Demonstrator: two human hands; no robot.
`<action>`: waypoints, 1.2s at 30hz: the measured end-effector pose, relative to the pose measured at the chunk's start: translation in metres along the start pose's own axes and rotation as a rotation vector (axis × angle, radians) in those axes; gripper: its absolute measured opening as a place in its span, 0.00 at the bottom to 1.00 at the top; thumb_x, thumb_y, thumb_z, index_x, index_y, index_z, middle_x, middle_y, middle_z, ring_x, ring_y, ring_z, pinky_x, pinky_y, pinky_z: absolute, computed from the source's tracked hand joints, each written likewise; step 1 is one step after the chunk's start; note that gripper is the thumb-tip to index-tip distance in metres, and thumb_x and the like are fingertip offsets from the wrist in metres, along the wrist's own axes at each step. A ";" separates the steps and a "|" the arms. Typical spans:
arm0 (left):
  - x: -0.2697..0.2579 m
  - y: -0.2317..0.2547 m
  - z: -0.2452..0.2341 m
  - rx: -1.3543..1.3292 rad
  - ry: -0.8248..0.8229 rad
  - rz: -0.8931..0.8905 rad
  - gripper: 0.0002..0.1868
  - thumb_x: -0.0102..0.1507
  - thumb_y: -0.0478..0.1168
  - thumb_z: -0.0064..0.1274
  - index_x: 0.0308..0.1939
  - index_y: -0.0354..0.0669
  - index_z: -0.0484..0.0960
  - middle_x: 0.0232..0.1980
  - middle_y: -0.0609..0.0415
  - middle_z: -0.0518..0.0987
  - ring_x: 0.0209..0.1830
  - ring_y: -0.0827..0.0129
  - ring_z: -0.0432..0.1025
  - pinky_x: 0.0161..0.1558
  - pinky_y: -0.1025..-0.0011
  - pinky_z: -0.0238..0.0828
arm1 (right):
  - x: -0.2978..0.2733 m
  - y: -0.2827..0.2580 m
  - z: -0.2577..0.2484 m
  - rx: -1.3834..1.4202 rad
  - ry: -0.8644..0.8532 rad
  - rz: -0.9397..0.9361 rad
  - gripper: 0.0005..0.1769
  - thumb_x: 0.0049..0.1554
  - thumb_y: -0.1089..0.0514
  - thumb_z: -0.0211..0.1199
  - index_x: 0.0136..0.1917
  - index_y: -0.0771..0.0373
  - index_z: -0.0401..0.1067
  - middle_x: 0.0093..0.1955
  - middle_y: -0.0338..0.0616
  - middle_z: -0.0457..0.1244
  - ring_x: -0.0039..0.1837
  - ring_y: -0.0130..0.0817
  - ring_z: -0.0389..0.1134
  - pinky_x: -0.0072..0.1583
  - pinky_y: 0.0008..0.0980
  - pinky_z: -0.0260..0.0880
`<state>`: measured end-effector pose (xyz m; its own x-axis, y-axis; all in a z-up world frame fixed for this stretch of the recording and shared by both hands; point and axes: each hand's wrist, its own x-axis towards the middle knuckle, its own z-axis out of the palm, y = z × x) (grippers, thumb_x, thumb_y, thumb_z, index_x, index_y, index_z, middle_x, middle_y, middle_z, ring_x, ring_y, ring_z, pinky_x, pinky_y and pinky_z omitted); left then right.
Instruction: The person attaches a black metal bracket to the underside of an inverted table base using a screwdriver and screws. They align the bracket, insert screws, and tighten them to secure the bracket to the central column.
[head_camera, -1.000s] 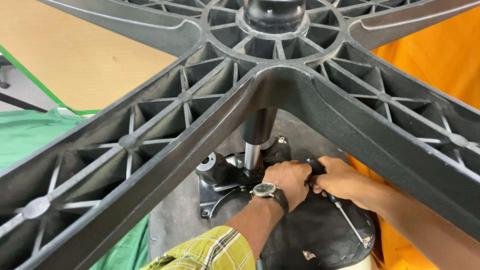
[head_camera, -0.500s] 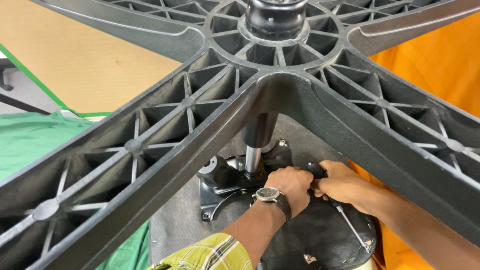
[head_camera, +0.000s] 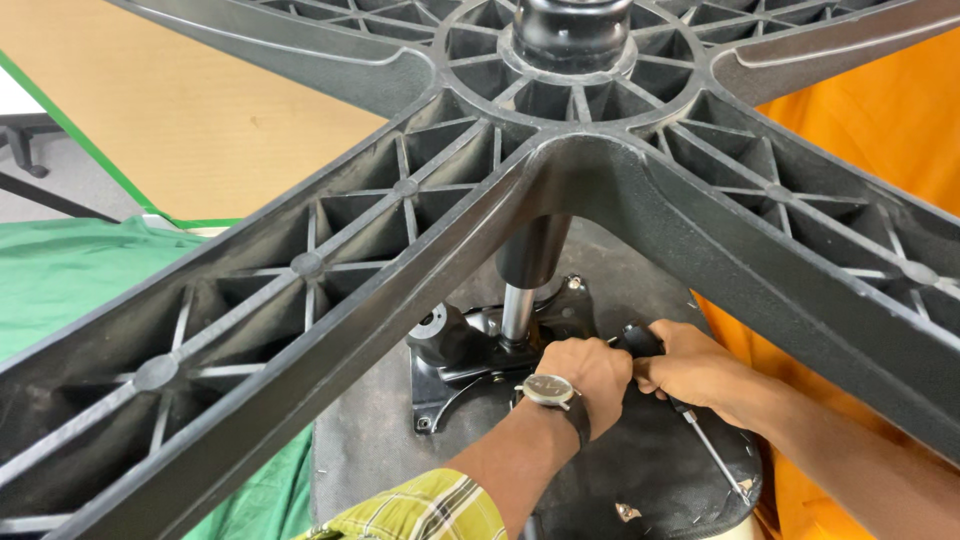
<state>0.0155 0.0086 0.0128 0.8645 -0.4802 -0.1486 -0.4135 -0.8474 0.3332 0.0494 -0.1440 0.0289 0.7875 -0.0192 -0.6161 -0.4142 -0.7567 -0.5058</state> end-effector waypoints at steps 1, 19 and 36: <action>0.001 0.002 -0.001 0.004 -0.005 0.006 0.10 0.62 0.35 0.50 0.42 0.40 0.86 0.45 0.42 0.84 0.46 0.51 0.80 0.47 0.59 0.77 | 0.000 0.000 0.000 -0.009 0.001 0.004 0.10 0.53 0.62 0.63 0.48 0.65 0.70 0.35 0.43 0.66 0.40 0.32 0.65 0.47 0.33 0.66; 0.017 -0.003 -0.001 0.037 0.012 0.040 0.11 0.62 0.34 0.51 0.45 0.40 0.86 0.50 0.46 0.83 0.49 0.53 0.80 0.49 0.60 0.77 | -0.002 -0.001 -0.003 -0.039 0.005 0.034 0.09 0.51 0.64 0.63 0.48 0.64 0.71 0.35 0.42 0.66 0.40 0.31 0.66 0.47 0.33 0.67; 0.015 0.004 0.019 -0.025 0.070 0.007 0.10 0.62 0.34 0.50 0.43 0.39 0.86 0.50 0.41 0.81 0.49 0.50 0.78 0.50 0.59 0.76 | 0.013 0.020 0.000 0.099 -0.005 -0.054 0.09 0.51 0.64 0.64 0.47 0.65 0.71 0.34 0.43 0.66 0.39 0.30 0.64 0.45 0.31 0.65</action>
<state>0.0216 -0.0063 -0.0057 0.8799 -0.4682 -0.0808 -0.4129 -0.8376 0.3576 0.0515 -0.1591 0.0105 0.8075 0.0231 -0.5894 -0.4146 -0.6884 -0.5951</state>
